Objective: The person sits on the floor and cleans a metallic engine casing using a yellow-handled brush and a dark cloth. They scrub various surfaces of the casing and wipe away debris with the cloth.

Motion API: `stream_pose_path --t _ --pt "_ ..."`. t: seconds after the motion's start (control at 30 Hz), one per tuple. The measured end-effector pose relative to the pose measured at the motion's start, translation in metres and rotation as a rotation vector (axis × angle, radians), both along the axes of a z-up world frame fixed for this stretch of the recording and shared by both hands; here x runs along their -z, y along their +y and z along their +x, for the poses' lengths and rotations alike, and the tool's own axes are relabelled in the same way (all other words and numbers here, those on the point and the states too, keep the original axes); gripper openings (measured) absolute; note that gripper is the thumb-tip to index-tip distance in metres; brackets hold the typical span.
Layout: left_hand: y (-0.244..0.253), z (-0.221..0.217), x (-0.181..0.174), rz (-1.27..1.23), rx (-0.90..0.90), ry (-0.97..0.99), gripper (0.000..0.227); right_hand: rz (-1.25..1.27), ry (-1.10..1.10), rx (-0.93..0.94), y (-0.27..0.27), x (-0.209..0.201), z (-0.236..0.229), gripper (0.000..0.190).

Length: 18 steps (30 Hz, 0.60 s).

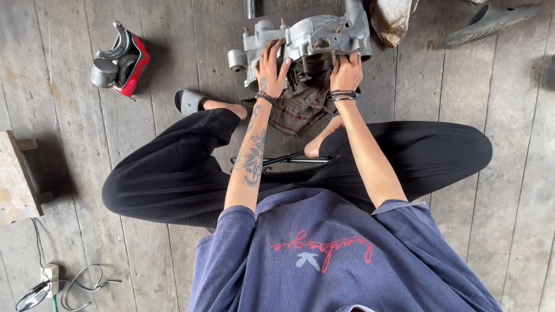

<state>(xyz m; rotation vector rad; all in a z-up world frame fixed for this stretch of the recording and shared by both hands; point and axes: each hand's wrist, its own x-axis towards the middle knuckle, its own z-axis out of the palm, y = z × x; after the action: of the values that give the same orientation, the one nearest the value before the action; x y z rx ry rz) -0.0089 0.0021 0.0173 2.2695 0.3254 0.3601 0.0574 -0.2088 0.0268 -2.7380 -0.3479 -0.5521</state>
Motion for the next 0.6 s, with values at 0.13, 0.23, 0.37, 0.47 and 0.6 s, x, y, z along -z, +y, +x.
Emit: stream_pose_path --t 0.13,0.23,0.37,0.47,0.6 --pt "0.001 0.000 0.004 -0.003 0.003 -0.002 0.058 0.053 -0.012 0.005 0.005 -0.003 -0.008 0.012" --pt "0.001 0.000 0.002 0.001 0.001 0.005 0.059 0.253 -0.019 -0.007 -0.003 0.018 -0.008 0.015" --pt "0.003 0.000 -0.003 0.000 0.014 -0.008 0.061 1.335 0.212 0.112 -0.038 0.071 0.012 0.026" --pt "0.001 -0.003 -0.004 -0.003 0.018 0.007 0.060 2.053 0.651 0.326 -0.063 0.088 0.030 0.036" --pt "0.001 -0.001 -0.004 -0.016 0.002 0.012 0.058 2.088 0.947 0.250 -0.072 0.034 0.045 0.032"
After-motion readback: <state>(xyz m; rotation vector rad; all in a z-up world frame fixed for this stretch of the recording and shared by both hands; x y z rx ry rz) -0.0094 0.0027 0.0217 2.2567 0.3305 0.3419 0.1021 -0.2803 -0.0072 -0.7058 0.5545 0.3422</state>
